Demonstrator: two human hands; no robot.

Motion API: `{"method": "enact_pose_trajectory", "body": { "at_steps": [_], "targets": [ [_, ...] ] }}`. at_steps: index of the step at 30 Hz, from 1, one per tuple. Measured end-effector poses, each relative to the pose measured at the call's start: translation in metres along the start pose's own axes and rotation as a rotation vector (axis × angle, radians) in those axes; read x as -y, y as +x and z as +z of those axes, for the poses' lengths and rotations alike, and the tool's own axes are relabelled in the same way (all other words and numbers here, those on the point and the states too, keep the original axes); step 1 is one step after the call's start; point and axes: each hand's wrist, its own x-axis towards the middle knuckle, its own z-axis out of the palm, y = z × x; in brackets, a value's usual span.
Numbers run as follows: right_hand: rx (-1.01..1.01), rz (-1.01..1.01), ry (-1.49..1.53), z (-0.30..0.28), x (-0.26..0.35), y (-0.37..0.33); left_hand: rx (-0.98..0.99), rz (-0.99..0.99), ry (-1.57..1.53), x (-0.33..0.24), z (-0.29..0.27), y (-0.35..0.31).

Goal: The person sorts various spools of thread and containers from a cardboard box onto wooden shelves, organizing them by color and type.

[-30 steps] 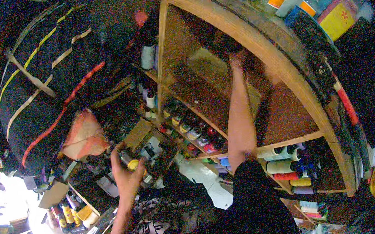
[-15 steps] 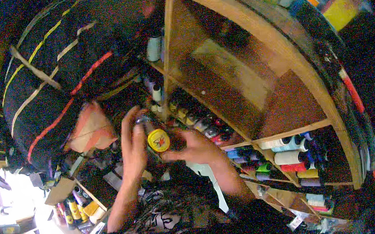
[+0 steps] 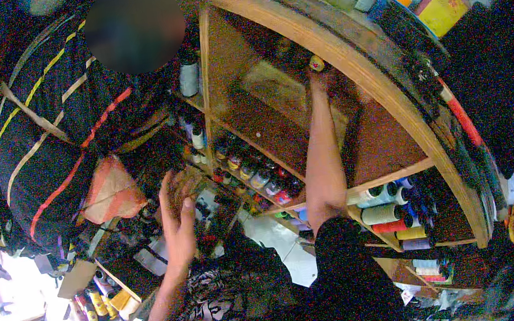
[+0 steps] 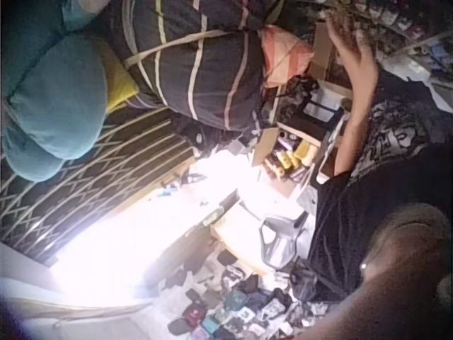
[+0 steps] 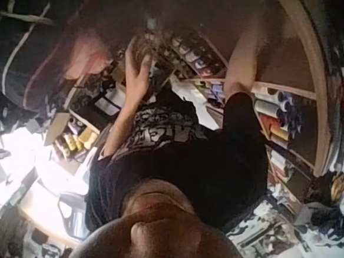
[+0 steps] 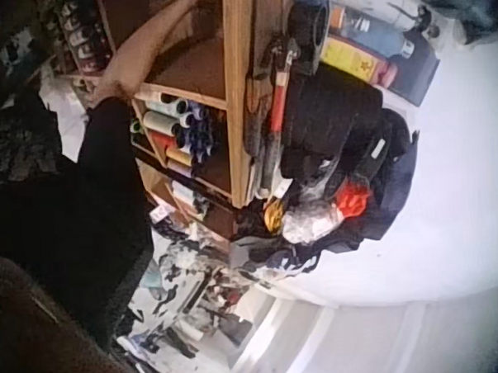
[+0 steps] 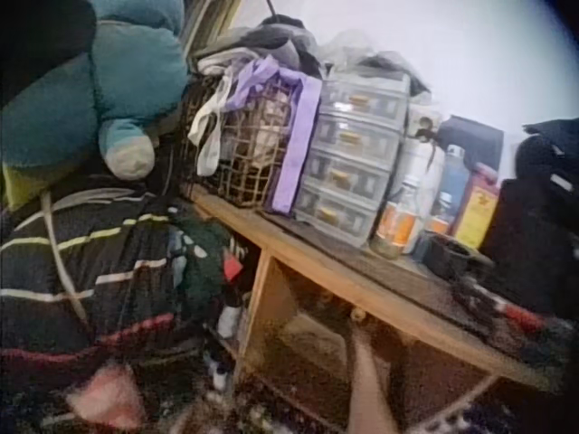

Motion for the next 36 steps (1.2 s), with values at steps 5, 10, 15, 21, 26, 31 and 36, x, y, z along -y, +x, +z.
{"method": "enact_pose_trajectory", "body": {
  "at_steps": [5, 10, 15, 21, 26, 31, 36],
  "targets": [
    [0.003, -0.334, -0.290, 0.007, -0.023, 0.014, -0.049, -0.004, -0.012, 0.010, -0.006, -0.005],
    [0.021, -0.154, -0.447, -0.001, 0.009, 0.002, -0.045, 0.010, 0.025, 0.025, -0.003, -0.004],
    [0.308, 0.077, -1.014, 0.036, 0.154, -0.046, -0.023, -0.095, 0.190, 0.013, -0.033, -0.025],
    [0.676, 0.404, 0.249, 0.034, 0.282, -0.186, 0.142, -0.339, 0.465, 0.019, -0.117, -0.094],
    [1.515, 0.849, 0.345, 0.056, 0.311, -0.361, -0.094, -0.532, 0.817, 0.036, -0.227, -0.161],
    [1.930, 0.876, 0.222, 0.101, 0.342, -0.469, -0.648, -0.525, 1.100, 0.090, -0.339, -0.233],
    [2.061, 0.756, 0.313, 0.117, 0.371, -0.507, -0.901, -0.637, 1.357, 0.144, -0.393, -0.225]
  ]
}}
